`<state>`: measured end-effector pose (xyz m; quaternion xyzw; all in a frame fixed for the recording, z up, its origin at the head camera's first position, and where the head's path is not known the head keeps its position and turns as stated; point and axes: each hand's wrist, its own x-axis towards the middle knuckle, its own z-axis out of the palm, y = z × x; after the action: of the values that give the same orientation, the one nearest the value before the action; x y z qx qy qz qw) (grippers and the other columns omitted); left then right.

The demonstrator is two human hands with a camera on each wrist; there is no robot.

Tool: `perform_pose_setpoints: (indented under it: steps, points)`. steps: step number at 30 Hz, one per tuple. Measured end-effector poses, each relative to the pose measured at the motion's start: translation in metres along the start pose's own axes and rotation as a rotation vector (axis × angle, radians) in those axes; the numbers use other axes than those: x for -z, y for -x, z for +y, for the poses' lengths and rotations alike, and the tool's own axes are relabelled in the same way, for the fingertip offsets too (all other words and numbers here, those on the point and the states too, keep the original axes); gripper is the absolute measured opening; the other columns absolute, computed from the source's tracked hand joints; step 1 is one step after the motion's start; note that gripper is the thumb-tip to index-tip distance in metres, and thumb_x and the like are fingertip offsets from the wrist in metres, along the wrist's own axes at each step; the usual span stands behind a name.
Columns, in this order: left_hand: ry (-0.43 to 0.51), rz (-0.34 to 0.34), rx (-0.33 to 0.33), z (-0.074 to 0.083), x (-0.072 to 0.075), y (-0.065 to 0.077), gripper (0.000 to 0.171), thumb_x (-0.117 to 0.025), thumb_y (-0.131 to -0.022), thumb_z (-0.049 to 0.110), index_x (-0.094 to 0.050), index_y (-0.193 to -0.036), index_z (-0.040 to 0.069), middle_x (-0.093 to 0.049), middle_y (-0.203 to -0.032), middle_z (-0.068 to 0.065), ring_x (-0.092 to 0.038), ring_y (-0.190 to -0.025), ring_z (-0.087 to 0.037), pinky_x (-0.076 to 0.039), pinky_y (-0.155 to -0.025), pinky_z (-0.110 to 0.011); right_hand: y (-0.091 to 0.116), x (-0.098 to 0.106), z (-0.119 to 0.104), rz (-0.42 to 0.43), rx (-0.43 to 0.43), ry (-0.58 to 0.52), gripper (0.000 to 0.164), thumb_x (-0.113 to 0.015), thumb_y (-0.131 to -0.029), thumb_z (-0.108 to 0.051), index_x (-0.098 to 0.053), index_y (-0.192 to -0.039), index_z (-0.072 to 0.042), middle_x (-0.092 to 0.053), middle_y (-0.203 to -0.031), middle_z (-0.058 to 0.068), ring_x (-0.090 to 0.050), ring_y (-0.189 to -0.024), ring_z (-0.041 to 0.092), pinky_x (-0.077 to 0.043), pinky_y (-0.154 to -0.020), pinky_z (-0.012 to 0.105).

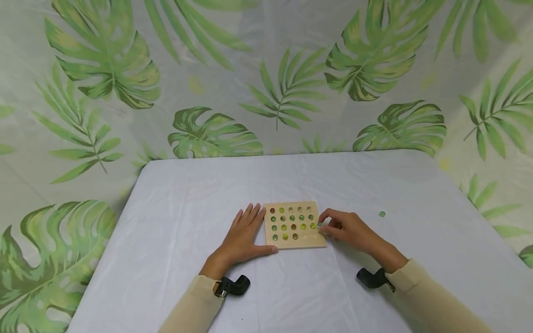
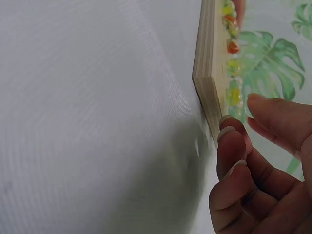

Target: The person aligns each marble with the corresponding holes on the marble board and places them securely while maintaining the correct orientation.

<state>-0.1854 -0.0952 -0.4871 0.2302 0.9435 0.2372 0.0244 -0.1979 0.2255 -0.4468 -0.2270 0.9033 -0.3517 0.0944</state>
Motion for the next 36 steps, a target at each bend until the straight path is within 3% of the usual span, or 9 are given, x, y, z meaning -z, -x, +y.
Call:
perform_pose_setpoints:
  steps: [14, 36]
  points:
    - [-0.007, -0.002, 0.001, 0.000, 0.000, -0.001, 0.111, -0.062, -0.074, 0.074, -0.020, -0.155, 0.009, -0.014, -0.161, -0.008, -0.004, -0.148, -0.024, -0.001, -0.119, -0.042, -0.002, -0.012, -0.017, 0.001, 0.073, 0.023, 0.012, -0.068, -0.091, -0.020, -0.063, -0.102, -0.021, -0.059, -0.075, -0.006, -0.054, -0.063, 0.009, -0.047, -0.056, 0.023]
    - [-0.016, 0.001, 0.003, -0.001, -0.001, -0.001, 0.112, -0.061, -0.074, 0.075, -0.020, -0.155, 0.009, -0.014, -0.161, -0.008, -0.004, -0.148, -0.024, -0.002, -0.119, -0.043, -0.002, -0.024, -0.029, -0.008, 0.068, 0.145, 0.011, -0.069, -0.091, -0.021, -0.064, -0.101, -0.019, -0.060, -0.070, -0.013, -0.052, -0.060, 0.002, -0.045, -0.057, 0.022]
